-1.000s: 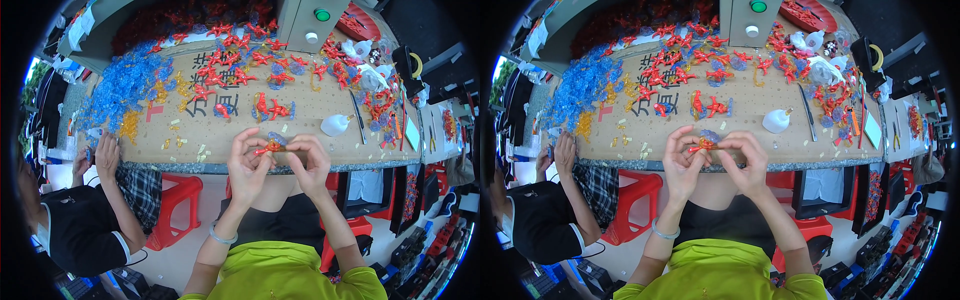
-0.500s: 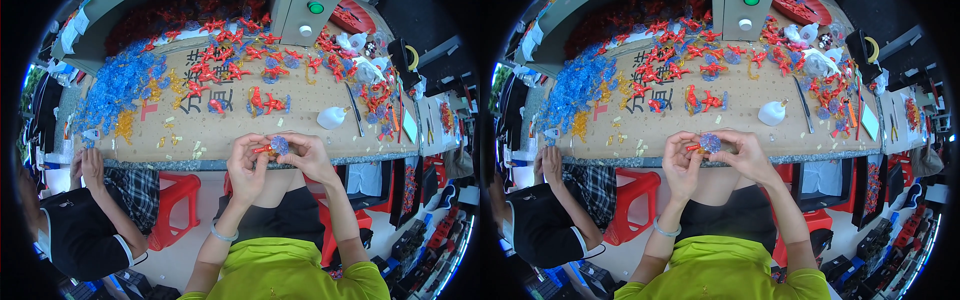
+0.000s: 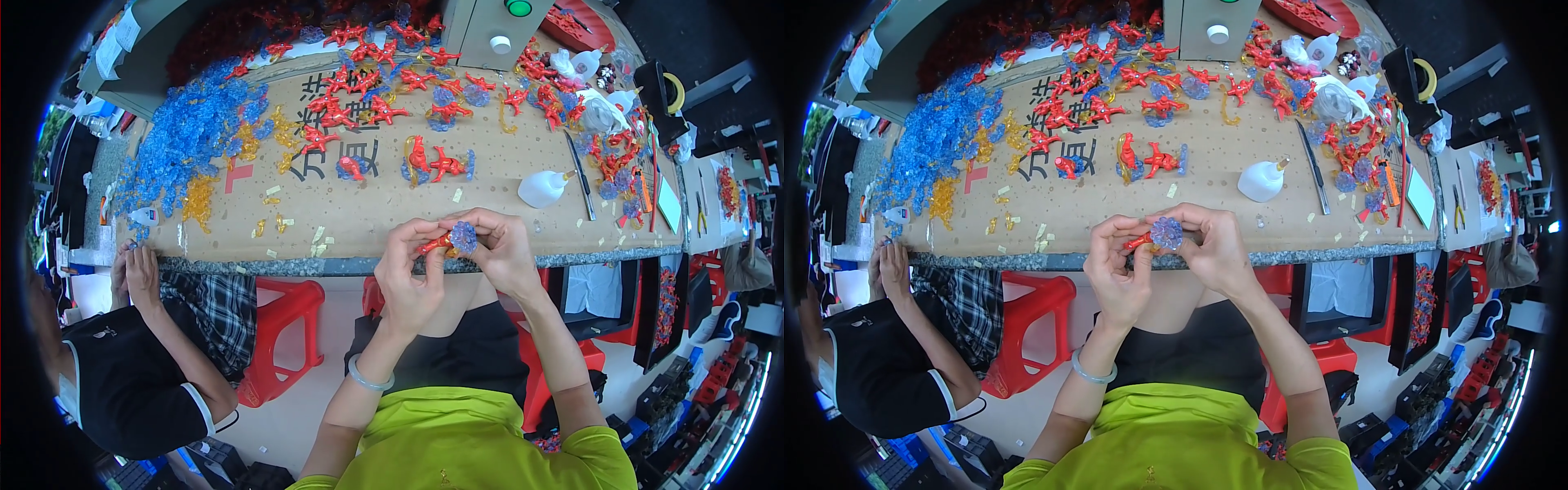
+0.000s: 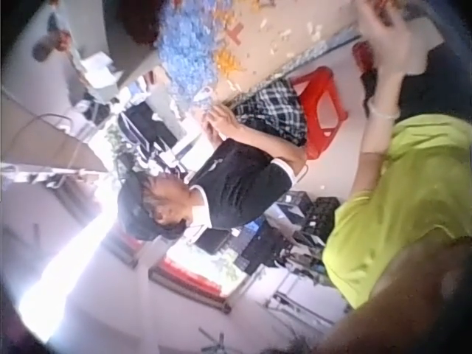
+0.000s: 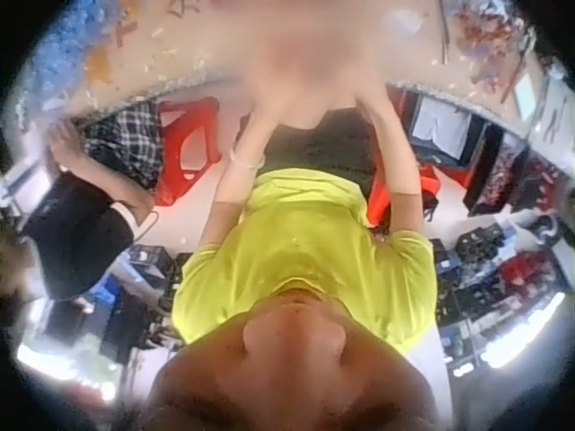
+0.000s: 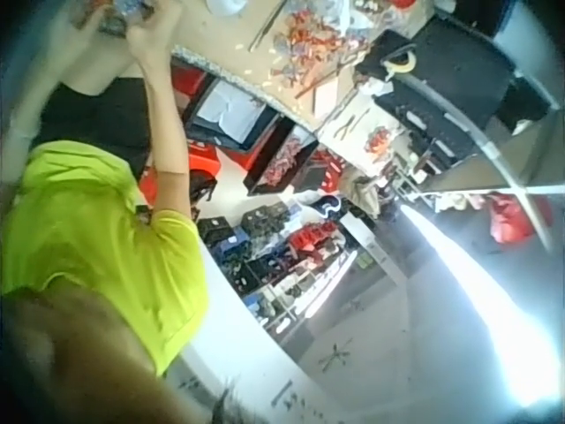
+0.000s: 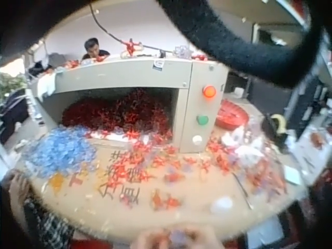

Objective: The person assembles plastic figurines using an adhesive bottle, then paints them with a paint brush.

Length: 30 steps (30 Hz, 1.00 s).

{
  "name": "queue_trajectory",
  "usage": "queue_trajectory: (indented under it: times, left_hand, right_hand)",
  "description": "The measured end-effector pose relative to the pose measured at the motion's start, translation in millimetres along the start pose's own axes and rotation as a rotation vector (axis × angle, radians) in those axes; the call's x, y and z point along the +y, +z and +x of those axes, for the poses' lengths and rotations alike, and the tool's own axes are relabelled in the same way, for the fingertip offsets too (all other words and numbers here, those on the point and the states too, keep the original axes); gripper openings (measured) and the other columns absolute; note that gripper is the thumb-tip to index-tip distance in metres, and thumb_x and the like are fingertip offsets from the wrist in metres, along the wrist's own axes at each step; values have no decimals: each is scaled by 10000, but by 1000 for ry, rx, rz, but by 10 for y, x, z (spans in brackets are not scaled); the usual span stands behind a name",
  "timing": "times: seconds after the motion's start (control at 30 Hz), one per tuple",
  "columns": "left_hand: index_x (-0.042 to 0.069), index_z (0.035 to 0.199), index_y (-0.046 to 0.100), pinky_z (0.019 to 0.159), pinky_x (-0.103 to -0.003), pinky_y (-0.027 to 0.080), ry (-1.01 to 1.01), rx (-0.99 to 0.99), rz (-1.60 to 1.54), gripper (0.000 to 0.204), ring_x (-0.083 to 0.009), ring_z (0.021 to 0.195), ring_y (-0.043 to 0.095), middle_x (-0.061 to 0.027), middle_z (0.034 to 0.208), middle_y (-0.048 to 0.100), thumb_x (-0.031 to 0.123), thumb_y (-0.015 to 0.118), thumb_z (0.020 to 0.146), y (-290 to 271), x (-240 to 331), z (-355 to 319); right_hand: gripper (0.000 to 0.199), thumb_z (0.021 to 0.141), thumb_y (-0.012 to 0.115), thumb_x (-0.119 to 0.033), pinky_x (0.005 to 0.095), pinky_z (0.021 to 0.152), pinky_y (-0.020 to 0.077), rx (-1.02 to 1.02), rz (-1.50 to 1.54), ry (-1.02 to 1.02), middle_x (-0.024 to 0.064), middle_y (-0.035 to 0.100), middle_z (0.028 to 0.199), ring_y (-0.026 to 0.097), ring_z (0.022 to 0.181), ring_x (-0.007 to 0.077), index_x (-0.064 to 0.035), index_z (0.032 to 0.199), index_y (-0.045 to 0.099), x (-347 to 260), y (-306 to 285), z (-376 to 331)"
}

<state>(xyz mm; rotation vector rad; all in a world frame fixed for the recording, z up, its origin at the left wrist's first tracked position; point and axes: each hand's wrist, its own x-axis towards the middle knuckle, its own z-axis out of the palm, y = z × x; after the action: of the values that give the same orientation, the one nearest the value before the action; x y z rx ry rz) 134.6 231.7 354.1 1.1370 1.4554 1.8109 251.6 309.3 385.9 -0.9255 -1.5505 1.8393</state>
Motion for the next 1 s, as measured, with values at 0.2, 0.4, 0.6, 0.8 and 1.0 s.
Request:
queue_trajectory:
  times: [0.2,0.4,0.6,0.8,1.0]
  left_hand:
    - [-50,1102,481,768,-269,533,144,-54,229,331,-176,888,650,-148,956,633,-160,556,799,15,79,34]
    - [-42,1090,496,726,-288,538,245,-89,347,363,-214,844,677,-146,950,649,-170,573,759,35,172,116]
    - [-33,1060,522,671,-327,531,356,-99,371,351,-284,799,670,-138,950,650,-163,584,740,62,282,145]
    - [-29,1047,544,631,-350,536,450,-122,377,356,-282,754,653,-142,922,643,-143,580,712,76,252,97]
    - [-45,1012,542,581,-353,522,478,-190,364,326,-294,679,633,-159,882,637,-161,534,707,38,284,145]
  right_hand:
    - [264,796,530,186,277,781,563,-8,29,-14,134,671,1020,645,919,149,78,1016,628,10,-57,5]
    - [244,791,555,180,256,759,559,-32,18,-18,130,675,1000,647,902,135,68,991,640,34,-141,13]
    - [212,806,562,169,249,762,545,52,80,-86,129,660,1028,645,892,137,66,970,649,112,-109,-64]
    - [188,798,578,162,265,768,530,66,97,-168,159,662,980,645,875,171,62,931,664,160,-132,-108]
    - [153,795,565,167,298,773,529,98,56,-211,188,661,950,649,863,198,66,866,656,160,-99,-102]
